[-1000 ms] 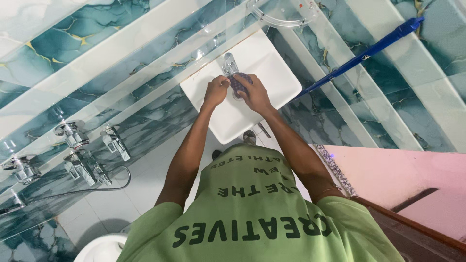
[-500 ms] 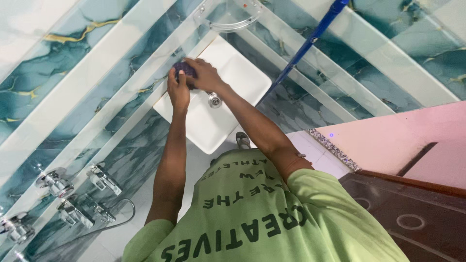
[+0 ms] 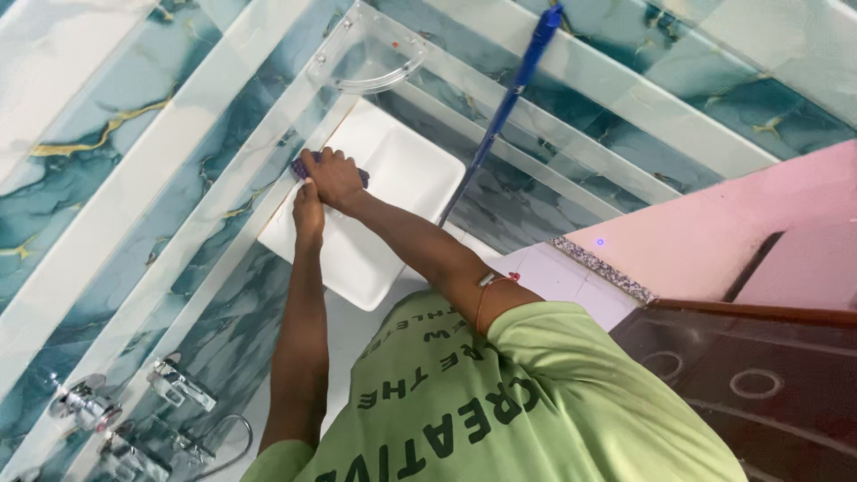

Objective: The person wipes multiple silver faucets and fixtures on a tiled wall with a purple cloth, moving between different taps.

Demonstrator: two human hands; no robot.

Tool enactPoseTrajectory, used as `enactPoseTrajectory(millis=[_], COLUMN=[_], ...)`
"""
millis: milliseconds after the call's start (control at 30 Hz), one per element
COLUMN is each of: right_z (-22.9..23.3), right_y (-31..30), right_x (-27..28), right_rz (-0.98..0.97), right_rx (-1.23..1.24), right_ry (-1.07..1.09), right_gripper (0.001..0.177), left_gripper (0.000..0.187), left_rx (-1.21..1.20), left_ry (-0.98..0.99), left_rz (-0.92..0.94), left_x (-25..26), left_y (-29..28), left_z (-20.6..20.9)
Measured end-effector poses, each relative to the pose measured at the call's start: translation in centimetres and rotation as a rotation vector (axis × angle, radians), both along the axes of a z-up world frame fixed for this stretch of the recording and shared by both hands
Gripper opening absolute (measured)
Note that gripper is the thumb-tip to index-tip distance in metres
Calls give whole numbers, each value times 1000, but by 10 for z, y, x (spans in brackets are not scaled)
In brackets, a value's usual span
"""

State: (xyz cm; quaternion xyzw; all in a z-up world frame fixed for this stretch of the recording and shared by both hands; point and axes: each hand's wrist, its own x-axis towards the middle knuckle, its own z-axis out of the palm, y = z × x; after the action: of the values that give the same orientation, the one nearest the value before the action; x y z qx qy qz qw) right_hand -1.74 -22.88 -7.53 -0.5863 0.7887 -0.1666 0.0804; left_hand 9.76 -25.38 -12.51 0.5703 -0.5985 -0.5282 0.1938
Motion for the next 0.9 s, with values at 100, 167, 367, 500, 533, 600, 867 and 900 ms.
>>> enactPoseTrajectory(millis=[100,167,367,500,533,600,867,900], right_z=[-2,-2,6,6,6,4,-11,-13], right_y=[1,4,19,23,23,27,36,41], right_x=[-3,-6,-7,-5,-4,-4,-4,-7], right_rz=[21,-1,5,21,29,14,66,84], right_rx=[-24,-49,-28,-15,-16,-18,-171,-235], right_ry=[3,-44,-145,-69,-64,-109,-113,-96], right_gripper=[51,48,46,58,58,57,65,67], left_gripper=[63,61,69,71,70,69,57,58], left_rx=[-10,-149,-423,-418,-419,-417,-381,-360], left_ry=[125,82,4,-72,-68,-62,17,75], left_rz=[26,65,-71,-180,-230,-273,-311,-293], left_x=[2,-3,-8,-10,-12,-11,5,4], left_y=[-5,-12,-30,-37,-37,-37,-36,-38], left_z=[0,2,17,18,18,21,9,0])
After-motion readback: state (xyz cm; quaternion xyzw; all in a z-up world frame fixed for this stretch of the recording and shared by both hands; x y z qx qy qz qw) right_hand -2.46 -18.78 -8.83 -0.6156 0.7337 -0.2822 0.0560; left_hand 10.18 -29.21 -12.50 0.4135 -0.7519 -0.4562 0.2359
